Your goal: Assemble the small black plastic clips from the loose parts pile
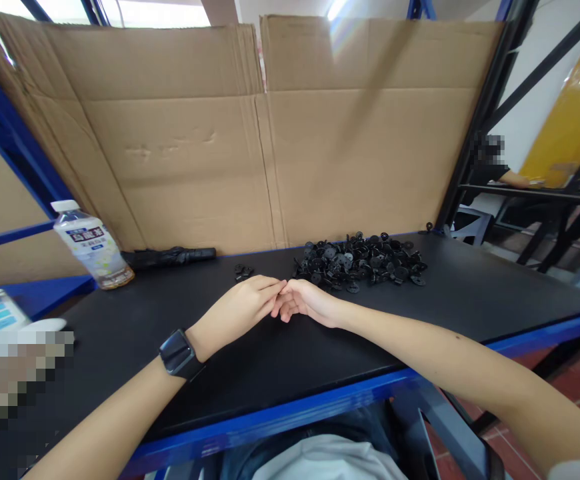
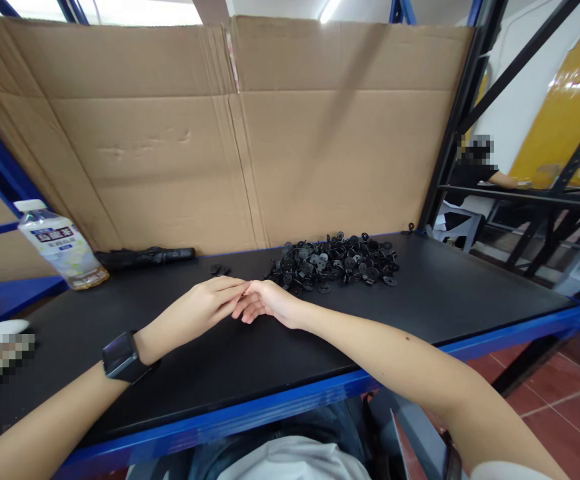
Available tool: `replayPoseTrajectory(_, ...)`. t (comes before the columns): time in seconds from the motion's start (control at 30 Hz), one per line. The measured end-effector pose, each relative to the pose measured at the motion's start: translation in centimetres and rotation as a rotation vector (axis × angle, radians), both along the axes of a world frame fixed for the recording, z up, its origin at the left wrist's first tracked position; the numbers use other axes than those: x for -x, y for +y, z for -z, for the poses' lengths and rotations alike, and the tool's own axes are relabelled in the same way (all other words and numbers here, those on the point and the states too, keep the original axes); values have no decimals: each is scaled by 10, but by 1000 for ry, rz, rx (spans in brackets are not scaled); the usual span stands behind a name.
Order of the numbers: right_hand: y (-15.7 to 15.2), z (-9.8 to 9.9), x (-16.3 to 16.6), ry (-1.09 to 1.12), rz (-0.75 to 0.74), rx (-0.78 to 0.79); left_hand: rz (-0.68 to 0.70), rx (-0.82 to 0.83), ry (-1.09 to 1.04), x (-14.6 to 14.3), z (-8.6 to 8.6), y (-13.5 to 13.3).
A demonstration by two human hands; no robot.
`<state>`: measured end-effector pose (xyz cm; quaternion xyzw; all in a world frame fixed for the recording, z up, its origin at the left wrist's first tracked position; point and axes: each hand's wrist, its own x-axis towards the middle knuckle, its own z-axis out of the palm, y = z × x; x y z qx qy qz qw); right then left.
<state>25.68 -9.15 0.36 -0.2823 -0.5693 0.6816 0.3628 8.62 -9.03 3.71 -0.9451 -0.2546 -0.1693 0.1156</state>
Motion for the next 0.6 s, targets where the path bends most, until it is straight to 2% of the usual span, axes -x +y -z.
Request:
replayPoseTrajectory(0.3,3,1,-1,9,12,46,-71,-56,110,-5,-2,-7)
replayPoseTrajectory(0.47,2,-1,0,-1,76,60,-91,-233,206,-9,6,-11)
replayPoseTrajectory(0.6,2,0,1,47,100,52,-117,-309,182,-13,13,-13)
